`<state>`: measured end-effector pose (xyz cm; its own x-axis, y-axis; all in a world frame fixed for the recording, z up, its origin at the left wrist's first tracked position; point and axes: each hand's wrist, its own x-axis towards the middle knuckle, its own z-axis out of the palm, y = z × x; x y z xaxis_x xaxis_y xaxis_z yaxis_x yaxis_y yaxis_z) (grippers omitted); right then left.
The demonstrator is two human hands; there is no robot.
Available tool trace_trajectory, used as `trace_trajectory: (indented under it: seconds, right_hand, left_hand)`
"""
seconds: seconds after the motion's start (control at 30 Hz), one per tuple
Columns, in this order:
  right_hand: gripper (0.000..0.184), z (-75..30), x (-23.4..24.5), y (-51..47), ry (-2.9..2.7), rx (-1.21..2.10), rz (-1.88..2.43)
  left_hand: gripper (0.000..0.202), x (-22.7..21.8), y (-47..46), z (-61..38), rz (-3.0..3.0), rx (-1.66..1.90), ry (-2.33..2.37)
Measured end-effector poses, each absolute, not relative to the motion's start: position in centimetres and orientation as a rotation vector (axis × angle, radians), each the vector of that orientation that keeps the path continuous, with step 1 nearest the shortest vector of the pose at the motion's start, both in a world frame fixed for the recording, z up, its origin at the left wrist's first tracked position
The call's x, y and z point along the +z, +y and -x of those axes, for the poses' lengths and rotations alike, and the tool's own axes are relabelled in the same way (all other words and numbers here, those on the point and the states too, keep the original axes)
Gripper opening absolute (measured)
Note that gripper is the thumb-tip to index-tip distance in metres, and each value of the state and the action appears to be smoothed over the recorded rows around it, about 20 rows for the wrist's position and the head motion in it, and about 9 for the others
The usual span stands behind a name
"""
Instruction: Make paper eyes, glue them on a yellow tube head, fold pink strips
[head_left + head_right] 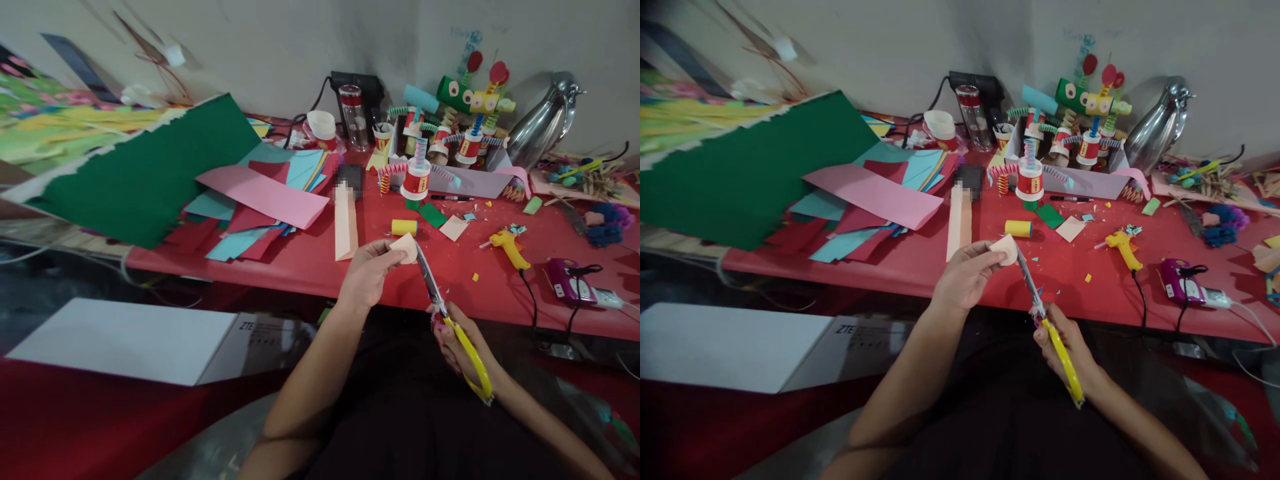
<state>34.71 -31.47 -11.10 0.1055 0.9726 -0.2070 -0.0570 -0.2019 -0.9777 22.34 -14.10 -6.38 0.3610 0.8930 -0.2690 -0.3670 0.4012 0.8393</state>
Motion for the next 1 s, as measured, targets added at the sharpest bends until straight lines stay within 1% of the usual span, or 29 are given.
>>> trace_trajectory:
  seconds: [0.2,0.63,0.87,1.0]
  right_hand:
    - [0.04,-34.66,-11.07,-31.48,-1.013,1.268,1.388]
    - [0.04,-34.76,-10.89,-31.23,-1.091,1.21,1.414]
    - [0.045,-34.81,-11.26,-31.17,-1.108,1.202,1.489]
    - [0.044,-34.66,-10.91,-31.29,-1.11,1.187,1.494]
  left_hand:
    - [0.017,-6.35,-14.03,-22.2,-0.762,0.93,0.812]
    - [0.012,-6.26,-13.87,-21.94,-0.781,0.95,0.803]
    - [0.011,-5.9,-14.05,-21.96,-0.754,0.974,0.795]
    - [0.013,-6.39,-14.4,-22.1,-0.715,1.025,0.813]
